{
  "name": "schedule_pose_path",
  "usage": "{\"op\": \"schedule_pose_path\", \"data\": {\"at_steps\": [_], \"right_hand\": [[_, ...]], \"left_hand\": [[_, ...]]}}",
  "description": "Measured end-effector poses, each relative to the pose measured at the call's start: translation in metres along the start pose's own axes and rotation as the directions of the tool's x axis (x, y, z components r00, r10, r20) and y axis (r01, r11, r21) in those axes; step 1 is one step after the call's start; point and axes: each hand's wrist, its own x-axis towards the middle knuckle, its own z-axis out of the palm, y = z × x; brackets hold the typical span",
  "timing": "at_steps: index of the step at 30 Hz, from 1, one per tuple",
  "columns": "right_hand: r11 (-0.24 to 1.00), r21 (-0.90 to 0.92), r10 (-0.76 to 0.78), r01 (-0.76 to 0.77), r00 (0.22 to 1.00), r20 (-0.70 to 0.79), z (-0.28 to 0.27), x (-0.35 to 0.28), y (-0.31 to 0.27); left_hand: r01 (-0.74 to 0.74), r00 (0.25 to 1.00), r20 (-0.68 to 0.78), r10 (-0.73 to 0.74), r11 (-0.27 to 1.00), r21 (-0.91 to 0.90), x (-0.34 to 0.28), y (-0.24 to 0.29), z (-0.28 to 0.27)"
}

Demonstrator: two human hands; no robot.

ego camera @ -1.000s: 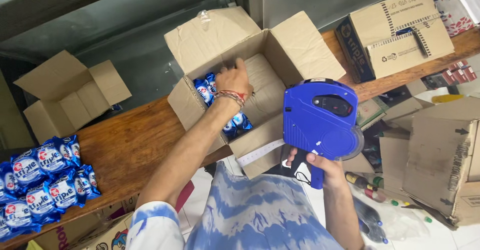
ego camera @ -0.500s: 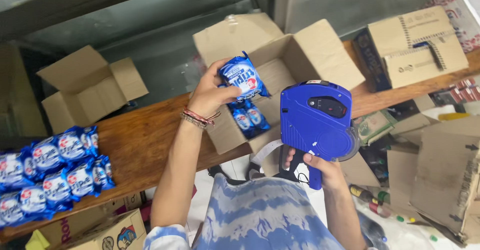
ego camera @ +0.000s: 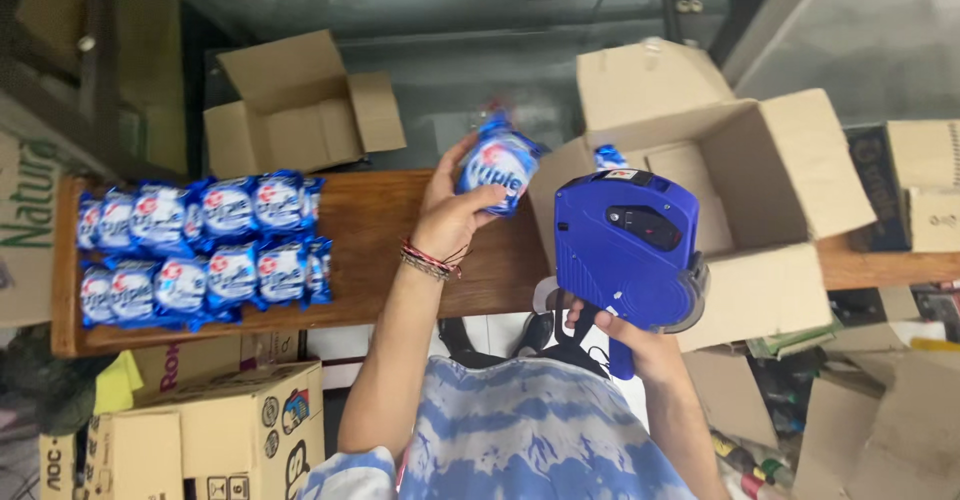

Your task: The person takes blue packets one at a time from a cardboard box, applies a price label to each using a handheld labeling gun, and places the labeled packets onto a wooden counter.

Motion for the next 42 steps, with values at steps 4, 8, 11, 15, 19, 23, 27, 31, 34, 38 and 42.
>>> {"op": "schedule_pose_path", "data": {"at_steps": [4,8,11,15,19,23,27,31,34,38,42], "right_hand": [[0.954,-0.214,0.174,-0.211,0.968,-0.178,0.073,0.008,-0.006],[0.816,-0.419,0.321,-0.399,0.915,-0.246,0.103,0.009,0.030],[0.779,-0.514,0.316,-0.359,0.933,-0.174,0.146,0.018,0.042],[0.719,-0.660,0.240,-0.217,0.969,-0.057,0.185,0.029,0.062],[0.664,-0.722,0.295,-0.194,0.956,0.015,0.178,0.034,0.091],[0.725,-0.674,0.279,-0.143,0.955,0.097,0.210,0.033,0.093],[0.703,-0.706,0.269,-0.086,0.951,0.153,0.236,0.040,0.093],[0.726,-0.687,0.245,-0.029,0.944,0.219,0.217,0.046,0.125],[0.719,-0.694,0.238,0.020,0.932,0.274,0.227,0.039,0.113],[0.725,-0.686,0.283,-0.061,0.934,0.217,0.251,0.010,0.091],[0.638,-0.682,0.477,-0.358,0.879,-0.015,0.250,0.001,0.097]], "left_hand": [[-0.073,0.990,-0.121,0.072,0.997,-0.010,0.006,-0.017,-0.053],[-0.182,0.973,-0.156,0.168,0.980,-0.081,0.003,-0.015,-0.103],[-0.202,0.968,-0.181,0.176,0.970,-0.138,0.001,-0.011,-0.133],[-0.250,0.948,-0.243,0.206,0.953,-0.169,-0.032,0.031,-0.142],[-0.324,0.916,-0.298,0.269,0.933,-0.155,-0.031,0.028,-0.177],[-0.371,0.897,-0.313,0.311,0.916,-0.151,-0.031,0.019,-0.216],[-0.389,0.888,-0.317,0.333,0.911,-0.133,-0.057,0.035,-0.213],[-0.434,0.855,-0.310,0.417,0.901,0.014,-0.071,0.049,-0.220],[-0.464,0.835,-0.356,0.418,0.884,-0.051,-0.082,0.062,-0.228],[-0.472,0.845,-0.354,0.400,0.870,-0.144,-0.090,0.068,-0.242],[-0.448,0.840,-0.364,0.402,0.893,-0.049,-0.102,0.057,-0.270]]}}
